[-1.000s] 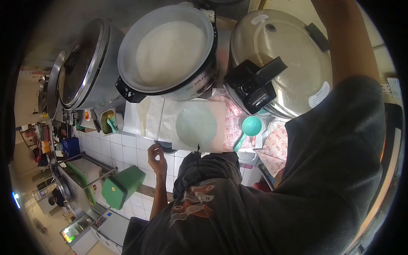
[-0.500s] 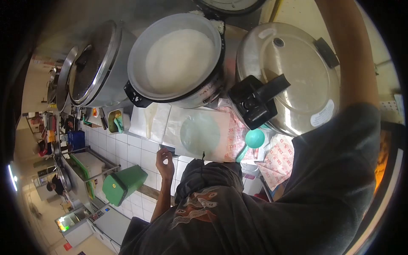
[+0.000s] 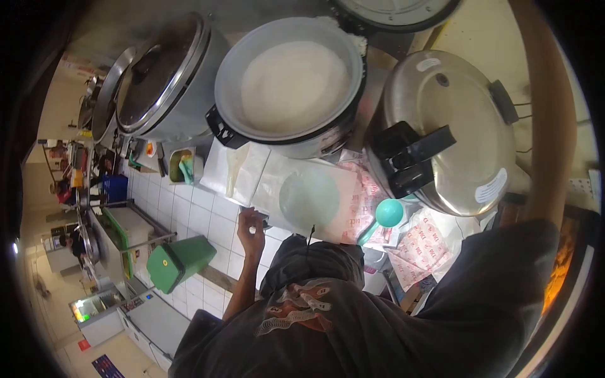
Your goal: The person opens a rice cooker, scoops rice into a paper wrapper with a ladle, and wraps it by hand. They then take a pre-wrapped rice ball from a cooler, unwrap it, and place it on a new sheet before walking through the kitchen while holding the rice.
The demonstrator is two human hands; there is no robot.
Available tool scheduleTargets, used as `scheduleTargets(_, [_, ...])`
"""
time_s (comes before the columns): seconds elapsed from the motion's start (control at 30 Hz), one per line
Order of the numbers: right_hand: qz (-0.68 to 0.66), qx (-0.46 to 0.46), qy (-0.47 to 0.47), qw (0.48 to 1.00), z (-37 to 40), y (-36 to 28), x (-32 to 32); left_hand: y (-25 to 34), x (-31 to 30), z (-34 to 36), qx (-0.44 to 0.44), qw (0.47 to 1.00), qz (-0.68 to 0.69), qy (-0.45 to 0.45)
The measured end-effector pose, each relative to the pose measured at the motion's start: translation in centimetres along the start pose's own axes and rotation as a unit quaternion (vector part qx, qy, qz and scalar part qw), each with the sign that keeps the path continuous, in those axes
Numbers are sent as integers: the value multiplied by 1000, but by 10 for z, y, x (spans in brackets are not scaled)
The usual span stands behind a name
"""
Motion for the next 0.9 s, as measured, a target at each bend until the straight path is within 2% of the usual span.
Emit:
scheduleTargets(0.1, [18, -19, 1, 1000, 13, 13, -12, -10, -5, -5, -20, 1000, 21, -8])
scheduleTargets(0.2, [-19, 23, -54, 998, -12, 36, -77, -13, -4, -14, 10, 999, 17, -33])
scheduleTargets(0.33, [-83, 71, 66, 992, -11, 34, -73, -5, -14, -25, 8, 998, 47, -46])
scheduleTargets(0.4, [-28, 81, 106, 991, 12, 20, -37, -3, -21, -31, 19, 999, 37, -31])
scheduleTargets(0.43, [-4, 72, 146, 987, 16, 18, -31, -4, -23, -35, 17, 999, 37, -25])
scheduleTargets(0.6, [-157, -11, 197, 968, 10, 51, -37, -3, -33, -46, 21, 998, 62, -7])
scheduleTargets(0.67, [-198, -40, 241, 949, 31, 57, -64, -17, -29, -56, 71, 996, 44, -7])
scheduleTargets(0.73, [-86, -39, 277, 956, 50, 49, -55, -15, -26, -65, 85, 995, 45, -32])
scheduleTargets(0.8, [160, -111, 231, 953, 104, 18, 0, -8, -27, -75, 80, 994, 51, -51])
scheduleTargets(0.83, [281, -141, 199, 928, 125, 4, 25, -19, -28, -75, 58, 995, 67, -54])
scheduleTargets(0.87, [253, -210, 217, 919, 145, 3, 35, -31, -22, -80, 41, 993, 88, -64])
scheduleTargets(0.9, [275, -226, 167, 920, 172, 7, 36, -41, -19, -83, 14, 994, 75, -78])
Point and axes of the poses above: each hand's wrist, its own z-axis away from the middle knuckle, its own x-axis out of the palm, y = z × x, the point moved 3 cm from there along -z, towards the middle knuckle, and after that the axes turned 4 degrees about -y, right-handed, at the moved point
